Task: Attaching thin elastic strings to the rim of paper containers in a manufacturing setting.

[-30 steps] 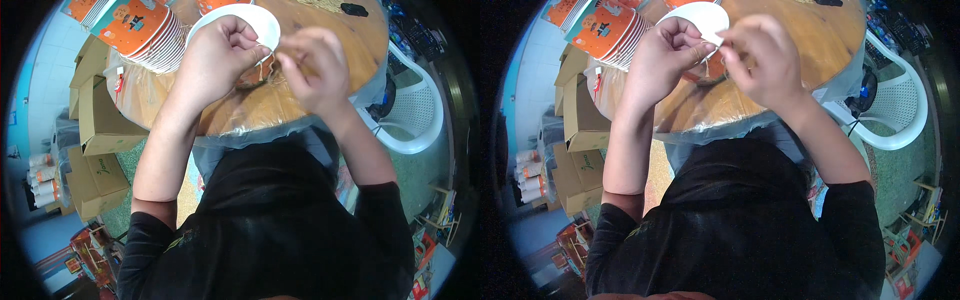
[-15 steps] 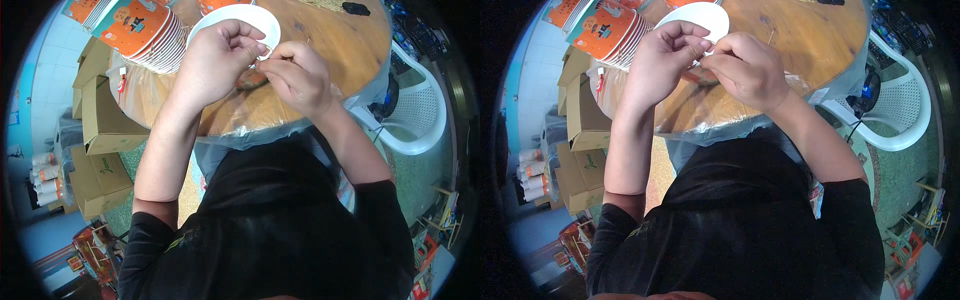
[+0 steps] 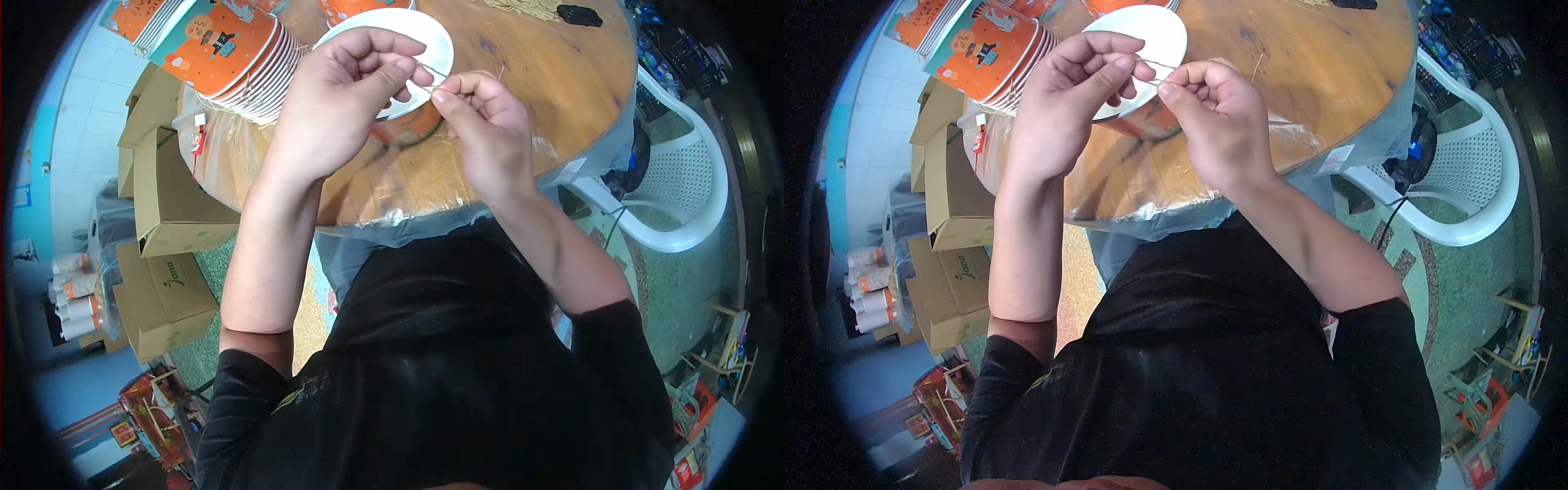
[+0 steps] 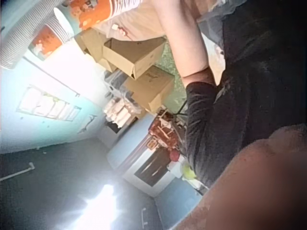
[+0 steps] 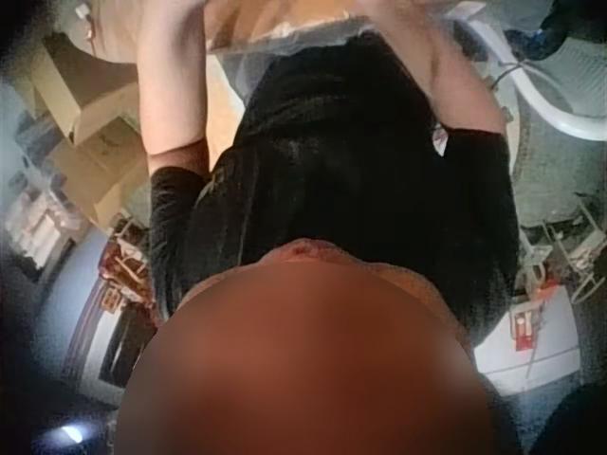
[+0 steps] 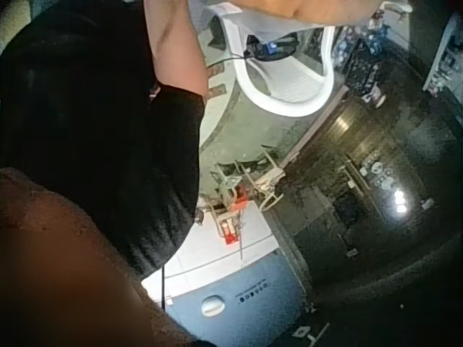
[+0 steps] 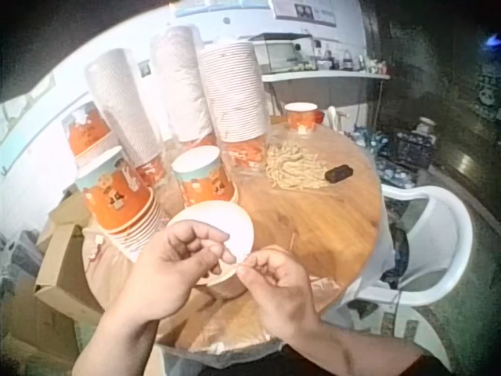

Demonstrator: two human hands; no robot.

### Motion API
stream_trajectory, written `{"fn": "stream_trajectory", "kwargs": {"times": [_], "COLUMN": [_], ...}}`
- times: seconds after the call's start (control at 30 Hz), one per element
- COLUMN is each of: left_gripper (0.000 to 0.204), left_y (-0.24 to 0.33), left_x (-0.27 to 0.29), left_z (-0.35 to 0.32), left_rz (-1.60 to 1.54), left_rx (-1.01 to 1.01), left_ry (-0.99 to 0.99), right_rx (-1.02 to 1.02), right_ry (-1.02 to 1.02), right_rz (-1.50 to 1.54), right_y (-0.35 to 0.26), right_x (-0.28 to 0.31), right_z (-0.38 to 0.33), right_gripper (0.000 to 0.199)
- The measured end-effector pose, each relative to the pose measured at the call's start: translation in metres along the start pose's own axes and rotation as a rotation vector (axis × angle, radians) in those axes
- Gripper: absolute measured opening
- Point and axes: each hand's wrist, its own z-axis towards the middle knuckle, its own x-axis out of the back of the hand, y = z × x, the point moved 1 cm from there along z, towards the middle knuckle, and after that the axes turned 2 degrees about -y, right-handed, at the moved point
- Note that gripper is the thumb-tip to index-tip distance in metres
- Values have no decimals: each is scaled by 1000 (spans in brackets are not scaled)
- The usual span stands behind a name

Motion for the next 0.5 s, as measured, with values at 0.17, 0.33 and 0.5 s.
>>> {"fn": "stream_trajectory", "kwargs": {"times": [0.17, 0.33, 0.5], "left_gripper": [25, 28, 30], "left_y": [1, -3, 4], "left_x": [1, 3, 2], "left_z": [-3, -5, -1], "left_rz": [-40, -44, 198], "left_rx": [-7, -9, 76], "left_ry": [-92, -129, -158], "right_rx": [-134, -137, -114], "right_ry": [70, 95, 30], "right_rz": [102, 213, 206], "right_y": [-5, -5, -5], "right_x": [-5, -9, -6], "right_z": [-4, -4, -4], "right_gripper": [13, 17, 16]}}
